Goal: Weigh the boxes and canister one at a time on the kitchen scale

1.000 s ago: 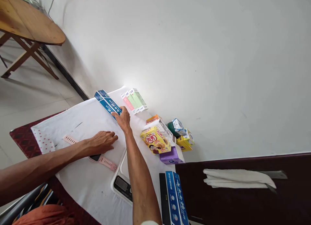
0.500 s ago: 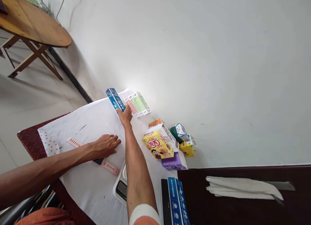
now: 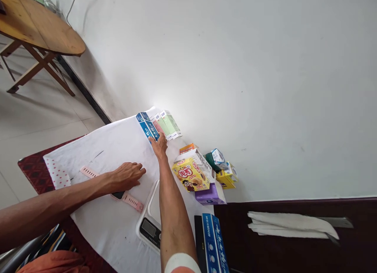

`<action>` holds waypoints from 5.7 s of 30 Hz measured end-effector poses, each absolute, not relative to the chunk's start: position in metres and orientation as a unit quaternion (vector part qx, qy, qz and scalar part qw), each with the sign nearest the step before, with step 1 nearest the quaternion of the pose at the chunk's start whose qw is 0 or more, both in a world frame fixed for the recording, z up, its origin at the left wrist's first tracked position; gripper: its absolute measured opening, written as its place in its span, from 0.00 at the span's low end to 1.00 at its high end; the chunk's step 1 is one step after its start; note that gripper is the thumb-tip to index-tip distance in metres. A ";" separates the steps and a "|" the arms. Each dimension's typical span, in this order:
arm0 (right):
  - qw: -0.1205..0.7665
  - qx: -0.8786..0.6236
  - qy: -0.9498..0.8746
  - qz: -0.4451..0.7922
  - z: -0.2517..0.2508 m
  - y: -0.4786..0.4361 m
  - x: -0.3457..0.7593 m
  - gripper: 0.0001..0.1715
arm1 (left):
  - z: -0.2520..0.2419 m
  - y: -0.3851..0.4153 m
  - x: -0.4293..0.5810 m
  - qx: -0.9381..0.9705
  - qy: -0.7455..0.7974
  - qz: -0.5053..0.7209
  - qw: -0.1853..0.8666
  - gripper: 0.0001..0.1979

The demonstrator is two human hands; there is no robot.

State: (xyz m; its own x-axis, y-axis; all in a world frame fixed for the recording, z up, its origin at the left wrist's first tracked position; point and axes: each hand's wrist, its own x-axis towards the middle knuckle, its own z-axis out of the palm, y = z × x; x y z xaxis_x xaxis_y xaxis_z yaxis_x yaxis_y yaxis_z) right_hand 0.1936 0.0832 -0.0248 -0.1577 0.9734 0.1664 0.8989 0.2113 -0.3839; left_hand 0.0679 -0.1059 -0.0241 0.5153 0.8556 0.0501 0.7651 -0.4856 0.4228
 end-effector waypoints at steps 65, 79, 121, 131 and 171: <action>0.173 -0.655 -0.731 0.087 0.052 -0.191 0.327 0.45 | -0.007 -0.105 0.063 0.850 0.487 0.082 0.182 0.13; 0.188 -0.677 -0.701 0.122 0.033 -0.221 0.355 0.32 | -0.007 -0.106 0.062 0.847 0.490 0.090 0.185 0.12; 0.245 -0.601 -0.755 0.092 0.011 0.061 0.217 0.35 | -0.018 -0.107 0.066 0.855 0.472 0.122 0.176 0.09; 0.131 -0.604 -0.782 0.078 0.025 0.081 0.208 0.36 | -0.018 -0.107 0.066 0.856 0.471 0.121 0.175 0.10; 0.056 -0.592 -0.804 0.026 0.029 0.104 0.219 0.40 | -0.014 -0.108 0.065 0.854 0.474 0.115 0.180 0.09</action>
